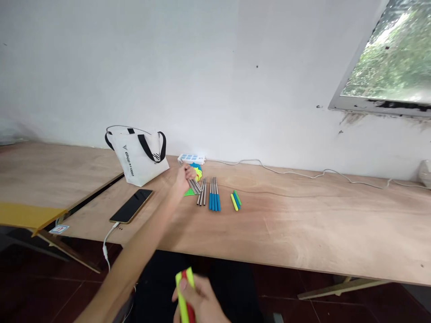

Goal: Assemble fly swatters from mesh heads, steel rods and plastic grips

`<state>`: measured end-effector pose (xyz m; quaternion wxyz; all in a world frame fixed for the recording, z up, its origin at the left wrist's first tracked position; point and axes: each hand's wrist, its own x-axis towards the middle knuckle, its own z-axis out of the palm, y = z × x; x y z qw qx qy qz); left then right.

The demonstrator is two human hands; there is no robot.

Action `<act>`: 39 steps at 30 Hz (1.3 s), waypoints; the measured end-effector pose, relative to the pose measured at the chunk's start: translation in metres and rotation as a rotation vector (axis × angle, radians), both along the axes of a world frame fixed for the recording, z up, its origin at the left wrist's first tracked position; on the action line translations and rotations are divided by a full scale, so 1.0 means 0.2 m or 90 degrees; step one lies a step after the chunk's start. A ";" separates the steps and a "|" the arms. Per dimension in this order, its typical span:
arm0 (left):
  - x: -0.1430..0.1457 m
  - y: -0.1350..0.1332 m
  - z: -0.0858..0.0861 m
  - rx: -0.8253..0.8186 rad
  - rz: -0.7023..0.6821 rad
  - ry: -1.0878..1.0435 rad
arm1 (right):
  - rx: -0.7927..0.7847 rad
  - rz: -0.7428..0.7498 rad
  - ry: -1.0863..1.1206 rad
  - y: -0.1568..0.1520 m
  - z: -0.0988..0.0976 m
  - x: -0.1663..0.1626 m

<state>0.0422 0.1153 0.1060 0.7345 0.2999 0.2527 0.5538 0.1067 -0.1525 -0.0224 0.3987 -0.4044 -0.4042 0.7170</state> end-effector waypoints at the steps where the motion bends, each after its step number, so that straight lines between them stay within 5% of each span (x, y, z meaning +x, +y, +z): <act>1: -0.06 0.04 0.04 0.010 0.015 -0.013 | 0.023 0.018 -0.041 -0.03 -0.01 0.01; 3: -0.16 0.06 0.07 0.049 -0.025 -0.035 | 0.057 -0.010 -0.109 0.00 0.03 0.11; 6: -0.17 0.01 0.03 0.063 -0.115 -0.018 | 0.217 -0.225 -0.295 0.28 0.16 0.43; 9: -0.05 -0.03 -0.08 0.054 -0.141 0.020 | 0.246 -0.345 -0.724 0.65 0.24 0.79; 13: 0.24 0.01 -0.27 0.039 -0.129 0.152 | 0.175 -0.341 -0.892 0.94 0.19 1.04; 18: 0.55 0.09 -0.45 0.075 -0.118 0.271 | 0.170 -0.323 -1.008 0.99 0.06 1.01; 23: 0.69 0.18 -0.55 0.153 -0.053 0.463 | 0.208 -0.339 -1.069 1.00 0.01 0.99; 33: 0.63 0.19 -0.61 0.480 0.022 0.843 | 0.262 -0.337 -1.099 1.00 -0.03 1.03; 39: 0.49 0.23 -0.56 0.565 0.071 1.042 | 0.297 -0.352 -1.081 0.99 0.00 1.01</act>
